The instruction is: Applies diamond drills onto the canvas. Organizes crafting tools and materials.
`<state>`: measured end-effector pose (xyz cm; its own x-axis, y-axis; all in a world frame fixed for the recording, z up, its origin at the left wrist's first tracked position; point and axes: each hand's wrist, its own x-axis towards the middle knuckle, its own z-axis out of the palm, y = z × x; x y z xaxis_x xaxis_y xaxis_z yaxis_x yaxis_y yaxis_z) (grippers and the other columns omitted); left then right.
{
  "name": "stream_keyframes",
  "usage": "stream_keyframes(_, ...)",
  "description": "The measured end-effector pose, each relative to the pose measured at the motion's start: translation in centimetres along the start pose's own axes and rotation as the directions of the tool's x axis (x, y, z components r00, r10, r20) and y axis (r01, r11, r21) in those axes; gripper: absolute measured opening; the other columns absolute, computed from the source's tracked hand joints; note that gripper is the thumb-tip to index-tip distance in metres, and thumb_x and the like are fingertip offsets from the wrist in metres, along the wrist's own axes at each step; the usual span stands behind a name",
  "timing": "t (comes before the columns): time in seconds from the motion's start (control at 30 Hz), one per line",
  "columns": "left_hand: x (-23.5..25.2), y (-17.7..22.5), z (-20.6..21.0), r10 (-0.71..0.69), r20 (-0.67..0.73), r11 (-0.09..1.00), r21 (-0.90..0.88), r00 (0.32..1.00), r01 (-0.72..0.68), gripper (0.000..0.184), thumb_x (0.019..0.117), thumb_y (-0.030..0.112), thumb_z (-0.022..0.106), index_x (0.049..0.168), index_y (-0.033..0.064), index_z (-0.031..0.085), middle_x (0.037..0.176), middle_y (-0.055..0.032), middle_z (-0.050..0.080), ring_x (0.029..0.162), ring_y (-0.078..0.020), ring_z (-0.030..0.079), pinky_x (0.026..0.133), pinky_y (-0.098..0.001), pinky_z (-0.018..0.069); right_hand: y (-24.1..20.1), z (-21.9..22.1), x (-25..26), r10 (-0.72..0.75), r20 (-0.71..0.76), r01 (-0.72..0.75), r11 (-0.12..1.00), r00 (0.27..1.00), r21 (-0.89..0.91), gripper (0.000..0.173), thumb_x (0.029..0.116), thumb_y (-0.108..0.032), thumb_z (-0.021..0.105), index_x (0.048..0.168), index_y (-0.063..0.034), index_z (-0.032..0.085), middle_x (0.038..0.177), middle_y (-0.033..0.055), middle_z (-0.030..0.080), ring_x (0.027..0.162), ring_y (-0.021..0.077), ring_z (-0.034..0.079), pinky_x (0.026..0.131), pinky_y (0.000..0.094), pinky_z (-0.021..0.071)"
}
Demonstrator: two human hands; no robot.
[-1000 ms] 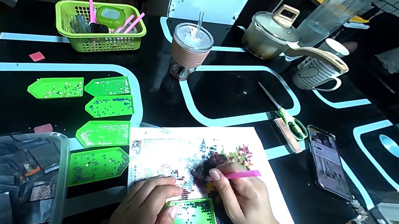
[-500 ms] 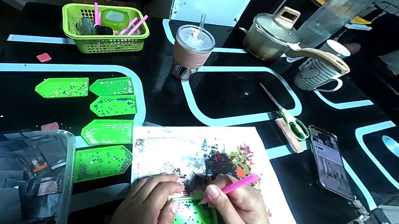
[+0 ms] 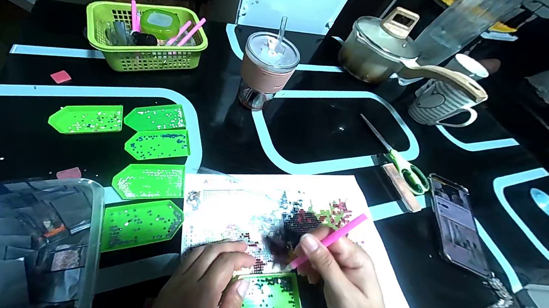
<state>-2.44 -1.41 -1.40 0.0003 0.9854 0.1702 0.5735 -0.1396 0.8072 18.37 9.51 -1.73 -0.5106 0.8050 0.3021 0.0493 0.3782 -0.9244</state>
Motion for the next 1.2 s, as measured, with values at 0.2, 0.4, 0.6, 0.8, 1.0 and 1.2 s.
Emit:
stream_keyframes(0.2, 0.0, 0.0, -0.1, 0.002, 0.001, 1.0, 0.001, 1.0, -0.002, 0.029, 0.1052, 0.02, 0.047, 0.12, 0.008, 0.07, 0.13, -0.0105, 0.068, 0.124, -0.0216, 0.062, 0.103, -0.0368, 0.0497, -0.3, -0.1, 0.3, -0.064, 0.086, 0.068, 0.997, 0.994, -0.046, 0.03, 0.1103, -0.027, 0.048, 0.093, -0.0078, 0.064, 0.076, -0.0037, 0.064, 0.068, -0.0026, 0.06, 0.063, 0.014, 0.0501)
stream_keyframes(0.4, 0.0, -0.1, 0.1, 0.008, -0.009, 1.0, -0.003, 1.0, -0.008, 0.029, 0.1051, 0.02, 0.048, 0.119, 0.0084, 0.07, 0.13, -0.0103, 0.068, 0.123, -0.022, 0.062, 0.103, -0.0371, 0.0499, 0.1, 0.6, -0.5, -0.187, 0.166, 0.211, 0.968, 0.968, -0.138, 0.032, 0.1108, -0.025, 0.047, 0.094, -0.0019, 0.061, 0.077, 0.0046, 0.061, 0.07, 0.0011, 0.059, 0.065, 0.015, 0.0491)
stream_keyframes(0.6, 0.0, -0.1, 0.1, 0.013, -0.014, 1.0, 0.0, 1.0, -0.013, 0.029, 0.105, 0.02, 0.048, 0.119, 0.0088, 0.07, 0.129, -0.0099, 0.068, 0.124, -0.0211, 0.062, 0.103, -0.0361, 0.0497, 0.3, 0.5, -0.6, -0.206, 0.177, 0.236, 0.957, 0.962, -0.17, 0.033, 0.1107, -0.025, 0.047, 0.092, -0.0013, 0.061, 0.078, 0.0061, 0.061, 0.072, 0.0031, 0.06, 0.068, 0.0163, 0.0499)
stream_keyframes(0.8, 0.0, 0.0, 0.0, -0.003, 0.001, 1.0, -0.005, 1.0, 0.003, 0.029, 0.1048, 0.02, 0.048, 0.12, 0.008, 0.07, 0.131, -0.0105, 0.068, 0.125, -0.022, 0.061, 0.104, -0.0366, 0.0492, -0.1, 0.1, -0.1, 0.014, 0.012, -0.014, 1.0, 1.0, 0.025, 0.028, 0.1093, -0.029, 0.05, 0.094, -0.0133, 0.068, 0.078, -0.0072, 0.067, 0.068, -0.0041, 0.061, 0.062, 0.0131, 0.0516)
stream_keyframes(1.0, 0.0, -0.2, 0.1, 0.013, 0.003, 1.0, 0.002, 1.0, -0.013, 0.029, 0.1054, 0.021, 0.048, 0.12, 0.0084, 0.07, 0.13, -0.0106, 0.068, 0.124, -0.0217, 0.062, 0.104, -0.0361, 0.0495, 0.8, -1.8, 1.9, 0.128, -0.11, -0.139, 0.985, 0.986, -0.099, 0.026, 0.1079, -0.028, 0.05, 0.091, -0.0164, 0.066, 0.067, -0.006, 0.062, 0.055, 0.0007, 0.057, 0.053, 0.014, 0.0479)
stream_keyframes(1.2, 0.0, -0.1, 0.0, 0.018, 0.001, 1.0, -0.004, 1.0, -0.018, 0.029, 0.1053, 0.02, 0.048, 0.119, 0.0072, 0.07, 0.13, -0.0118, 0.068, 0.124, -0.0222, 0.062, 0.104, -0.0366, 0.0495, 1.4, -1.4, 1.6, -0.021, -0.033, 0.016, 0.988, 0.999, -0.152, 0.025, 0.1083, -0.026, 0.051, 0.09, -0.0139, 0.063, 0.069, -0.0075, 0.061, 0.058, -0.0019, 0.056, 0.054, 0.0129, 0.0477)
